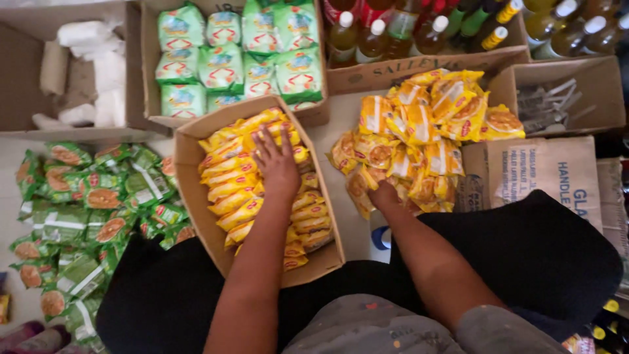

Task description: Organizing and packing packets of instant noodles into cardboard boxes in a storage area.

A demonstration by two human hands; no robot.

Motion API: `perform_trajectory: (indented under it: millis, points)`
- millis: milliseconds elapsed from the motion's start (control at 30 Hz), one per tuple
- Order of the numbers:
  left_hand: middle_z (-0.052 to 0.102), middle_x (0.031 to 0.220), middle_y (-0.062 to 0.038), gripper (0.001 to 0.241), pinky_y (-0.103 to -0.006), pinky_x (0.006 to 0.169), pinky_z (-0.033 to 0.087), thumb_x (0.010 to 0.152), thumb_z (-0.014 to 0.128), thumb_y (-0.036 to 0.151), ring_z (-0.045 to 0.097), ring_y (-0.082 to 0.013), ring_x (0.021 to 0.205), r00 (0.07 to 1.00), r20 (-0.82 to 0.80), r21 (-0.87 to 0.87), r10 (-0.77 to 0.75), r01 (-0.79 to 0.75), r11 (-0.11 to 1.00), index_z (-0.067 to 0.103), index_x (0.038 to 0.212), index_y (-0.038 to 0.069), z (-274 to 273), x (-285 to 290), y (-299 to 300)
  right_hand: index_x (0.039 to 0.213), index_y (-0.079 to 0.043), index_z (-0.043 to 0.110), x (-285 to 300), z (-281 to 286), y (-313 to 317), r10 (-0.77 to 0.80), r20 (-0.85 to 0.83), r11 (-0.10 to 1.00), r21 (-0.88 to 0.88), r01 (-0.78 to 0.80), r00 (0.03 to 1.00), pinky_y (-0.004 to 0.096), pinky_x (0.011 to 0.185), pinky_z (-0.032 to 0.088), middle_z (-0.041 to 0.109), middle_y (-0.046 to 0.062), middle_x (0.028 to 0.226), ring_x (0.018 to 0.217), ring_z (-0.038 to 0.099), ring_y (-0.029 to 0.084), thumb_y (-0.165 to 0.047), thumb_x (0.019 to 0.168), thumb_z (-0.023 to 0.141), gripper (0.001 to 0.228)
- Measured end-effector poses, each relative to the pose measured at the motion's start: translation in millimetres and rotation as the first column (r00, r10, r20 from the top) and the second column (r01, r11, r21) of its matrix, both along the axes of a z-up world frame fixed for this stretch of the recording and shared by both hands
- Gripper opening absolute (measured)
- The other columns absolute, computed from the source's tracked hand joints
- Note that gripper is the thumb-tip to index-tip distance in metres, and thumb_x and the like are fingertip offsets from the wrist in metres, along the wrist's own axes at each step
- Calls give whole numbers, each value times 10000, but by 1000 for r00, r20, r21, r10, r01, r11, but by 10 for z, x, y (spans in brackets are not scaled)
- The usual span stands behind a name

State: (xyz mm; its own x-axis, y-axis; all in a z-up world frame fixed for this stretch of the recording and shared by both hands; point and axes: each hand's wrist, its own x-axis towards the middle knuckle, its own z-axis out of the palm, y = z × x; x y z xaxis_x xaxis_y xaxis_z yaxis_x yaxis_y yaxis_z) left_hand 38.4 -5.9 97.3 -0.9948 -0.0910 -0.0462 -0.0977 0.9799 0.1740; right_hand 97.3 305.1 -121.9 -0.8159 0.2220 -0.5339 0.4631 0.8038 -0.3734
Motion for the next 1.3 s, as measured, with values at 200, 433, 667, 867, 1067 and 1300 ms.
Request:
perform_trajectory:
  millis: [200,433,667,867,1067,1300]
  points:
    - [-42,1702,-266,841,-669,1215,135,940,558,90,-10,-511,1561,999,38,5,-7,7,1000,150,1671,171,377,-9,4,1086,-40,723,-410,422,53,-133,-64,958,-264,111,989,432,774,553,740,177,992,869,695,305,-289,868,760,333]
    - [337,1609,-201,744,-462,1205,322,907,720,432,339,-355,1494,962,263,562,-76,-89,822,416,1520,141,697,-259,-447,1156,-73,688,-656,2980,-563,-448,-383,682,-731,32,808,257,691,487,647,4,932,786,578,94,-150,937,748,239]
    - [638,1399,-162,749,-420,1089,446,763,837,307,587,-315,1312,897,-373,722,-236,440,534,572,1435,110,2306,269,-733,1133,-40,662,-336,4009,-1336,16,-708,730,-474,-493,706,286,735,581,594,45,1050,907,648,130,-136,889,793,293]
    - [722,1168,-156,548,-482,944,518,720,856,310,674,-362,1098,967,35,346,-252,225,911,708,1221,144,1659,373,-705,1196,-53,709,-328,3875,-1736,325,-716,749,-204,-630,618,378,755,547,613,144,1020,858,668,302,-120,817,830,404]
    - [722,1122,-161,418,-487,900,537,783,767,226,685,-353,1053,961,230,221,-155,104,970,710,1189,146,1156,408,-537,1115,-15,702,-342,3340,-1725,453,-786,648,-34,-761,421,456,839,541,623,182,1046,981,640,397,-39,771,775,353]
    - [699,1179,-169,327,-480,944,533,897,695,275,667,-363,1120,992,115,218,-48,22,976,696,1183,116,602,578,-325,915,-33,695,-285,3143,-1756,810,-538,471,363,-804,232,454,849,539,666,139,982,994,661,345,-93,834,612,130]
